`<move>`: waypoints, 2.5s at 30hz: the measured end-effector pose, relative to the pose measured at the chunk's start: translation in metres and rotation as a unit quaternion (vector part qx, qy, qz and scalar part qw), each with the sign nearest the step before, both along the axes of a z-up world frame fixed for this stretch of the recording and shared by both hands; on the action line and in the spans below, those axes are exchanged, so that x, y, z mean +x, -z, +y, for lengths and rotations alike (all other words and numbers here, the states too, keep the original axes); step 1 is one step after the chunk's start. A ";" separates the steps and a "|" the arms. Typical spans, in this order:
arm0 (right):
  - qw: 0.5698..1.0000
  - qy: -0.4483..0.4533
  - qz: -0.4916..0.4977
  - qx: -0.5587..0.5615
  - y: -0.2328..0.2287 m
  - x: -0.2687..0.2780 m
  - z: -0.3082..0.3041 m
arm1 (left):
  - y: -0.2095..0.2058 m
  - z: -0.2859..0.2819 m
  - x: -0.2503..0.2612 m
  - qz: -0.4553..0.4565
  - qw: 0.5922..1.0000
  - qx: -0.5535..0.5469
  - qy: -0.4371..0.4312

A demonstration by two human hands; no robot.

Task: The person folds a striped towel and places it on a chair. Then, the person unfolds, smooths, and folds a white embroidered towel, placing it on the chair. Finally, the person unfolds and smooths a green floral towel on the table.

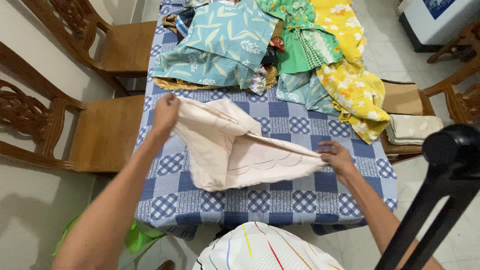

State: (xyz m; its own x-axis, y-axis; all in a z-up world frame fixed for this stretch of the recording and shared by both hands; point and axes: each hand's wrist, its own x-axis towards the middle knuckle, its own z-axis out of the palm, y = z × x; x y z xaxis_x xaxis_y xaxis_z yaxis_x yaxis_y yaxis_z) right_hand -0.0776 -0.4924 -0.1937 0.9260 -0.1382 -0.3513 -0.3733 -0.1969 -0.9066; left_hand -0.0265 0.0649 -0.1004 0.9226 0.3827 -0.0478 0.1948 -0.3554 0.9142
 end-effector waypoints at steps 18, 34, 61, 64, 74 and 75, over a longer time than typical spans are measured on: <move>0.821 -0.008 -0.281 -0.497 -0.134 0.136 -0.108 | -0.094 0.129 0.026 -0.140 0.937 0.317 0.035; 0.716 0.070 -0.417 -0.555 -0.267 0.302 -0.151 | -0.230 0.111 0.116 -0.136 0.957 0.230 -0.111; 0.840 -0.068 -0.225 -0.489 -0.013 -0.085 -0.048 | 0.089 0.171 -0.148 0.016 0.968 0.252 0.002; 0.839 -0.115 -0.109 -0.520 0.030 -0.113 -0.043 | 0.143 0.185 -0.178 0.102 0.954 0.280 0.043; 0.806 -0.211 0.041 -0.551 0.083 -0.187 -0.056 | 0.189 0.164 -0.282 0.240 0.911 0.310 0.128; 0.805 -0.216 0.054 -0.550 0.085 -0.189 -0.056 | 0.186 0.161 -0.284 0.241 0.909 0.316 0.124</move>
